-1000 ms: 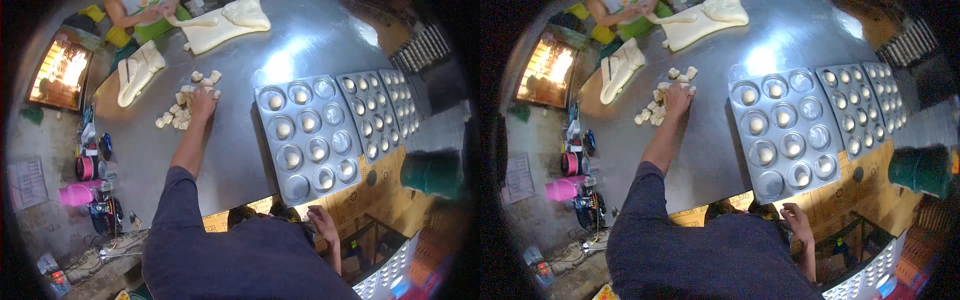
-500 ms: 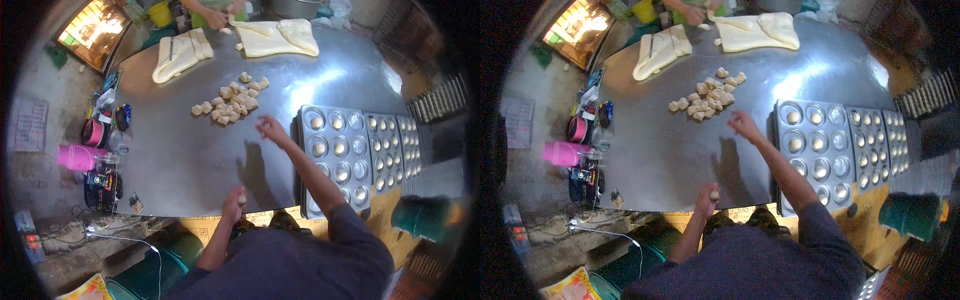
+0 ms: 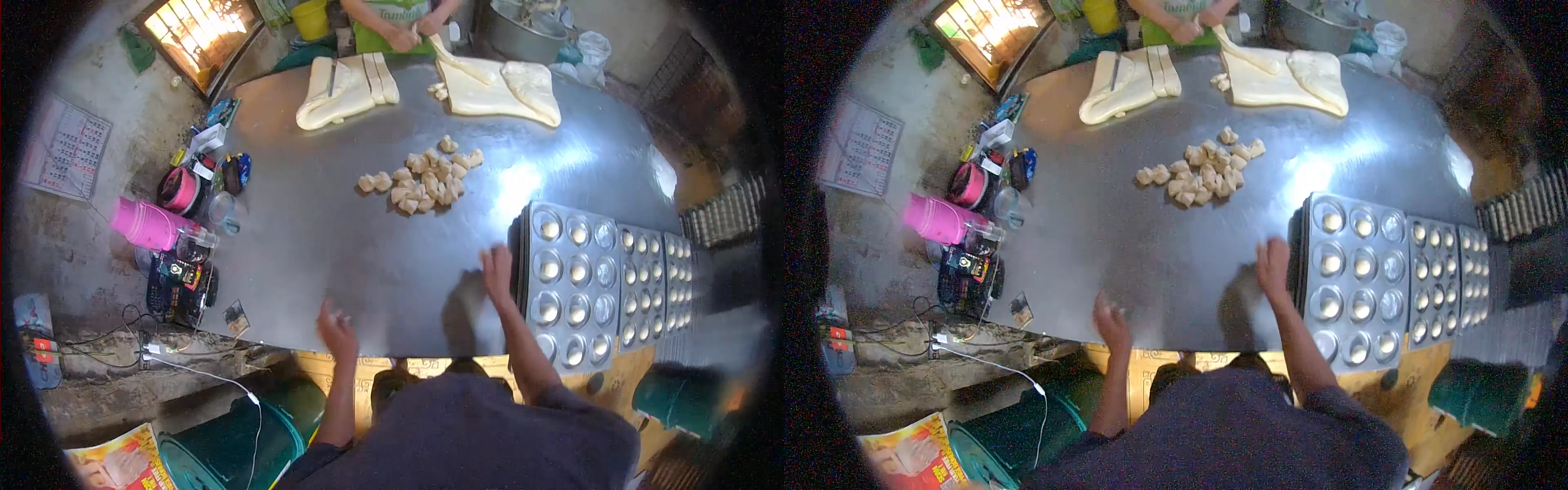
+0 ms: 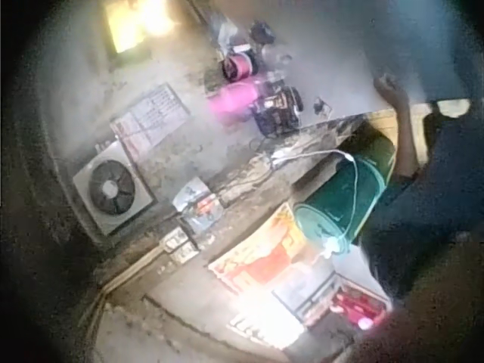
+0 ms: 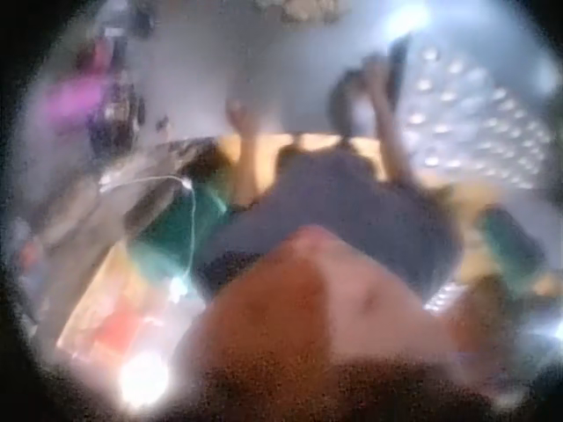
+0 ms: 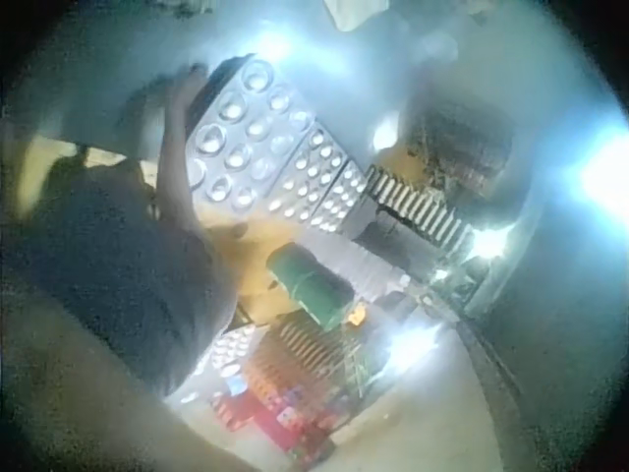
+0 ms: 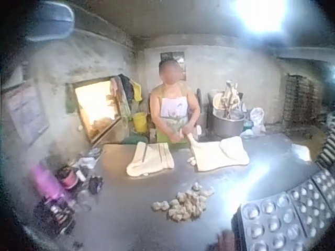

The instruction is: Rolling dough into small portions and arranging them into circular baking trays.

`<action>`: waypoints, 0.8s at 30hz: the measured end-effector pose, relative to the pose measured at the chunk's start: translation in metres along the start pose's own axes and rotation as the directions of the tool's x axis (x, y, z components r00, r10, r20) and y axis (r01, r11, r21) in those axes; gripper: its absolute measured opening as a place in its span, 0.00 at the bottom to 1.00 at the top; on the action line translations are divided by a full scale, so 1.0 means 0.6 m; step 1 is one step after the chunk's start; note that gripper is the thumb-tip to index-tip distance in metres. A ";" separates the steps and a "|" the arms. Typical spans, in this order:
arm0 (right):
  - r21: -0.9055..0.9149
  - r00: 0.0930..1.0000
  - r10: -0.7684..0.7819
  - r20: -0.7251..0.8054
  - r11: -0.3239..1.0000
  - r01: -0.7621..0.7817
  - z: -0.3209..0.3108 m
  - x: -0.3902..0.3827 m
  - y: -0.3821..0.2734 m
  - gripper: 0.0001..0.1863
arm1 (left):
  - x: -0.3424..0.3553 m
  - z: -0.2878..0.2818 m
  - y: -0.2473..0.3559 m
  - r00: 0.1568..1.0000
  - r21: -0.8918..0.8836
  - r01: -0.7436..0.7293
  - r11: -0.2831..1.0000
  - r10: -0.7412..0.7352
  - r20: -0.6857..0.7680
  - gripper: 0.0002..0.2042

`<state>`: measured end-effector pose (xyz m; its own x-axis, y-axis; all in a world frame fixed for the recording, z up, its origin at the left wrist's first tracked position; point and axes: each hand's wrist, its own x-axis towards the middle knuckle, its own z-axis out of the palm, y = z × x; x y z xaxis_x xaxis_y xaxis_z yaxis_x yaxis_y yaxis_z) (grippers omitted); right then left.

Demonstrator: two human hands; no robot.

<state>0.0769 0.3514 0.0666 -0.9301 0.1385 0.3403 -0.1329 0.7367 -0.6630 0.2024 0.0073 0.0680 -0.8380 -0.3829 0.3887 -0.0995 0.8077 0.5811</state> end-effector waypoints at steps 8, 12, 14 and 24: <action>-0.309 0.941 -0.305 0.151 0.889 0.337 0.074 -0.011 -0.009 0.11 | 0.163 0.136 -0.017 0.913 0.295 -0.374 0.879 0.295 0.281 0.13; -0.365 0.975 -0.151 0.164 0.909 0.202 0.049 0.014 0.006 0.07 | 0.183 0.088 -0.099 0.939 0.157 -0.240 0.958 0.188 0.287 0.12; -0.286 0.979 -0.076 0.191 0.949 0.129 0.033 -0.052 0.013 0.08 | 0.094 0.043 -0.133 0.964 0.312 -0.248 0.917 0.202 0.172 0.11; -0.134 0.741 -0.485 0.464 0.788 0.600 0.104 -0.015 -0.056 0.10 | 0.159 0.133 0.006 0.737 0.026 -0.612 0.790 0.558 0.380 0.05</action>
<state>0.0680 0.2838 0.0443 -0.7836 -0.5622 0.2643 -0.6173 0.7526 -0.2292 0.0794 0.0096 0.0501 -0.8775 0.3392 0.3391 0.4203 0.8845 0.2027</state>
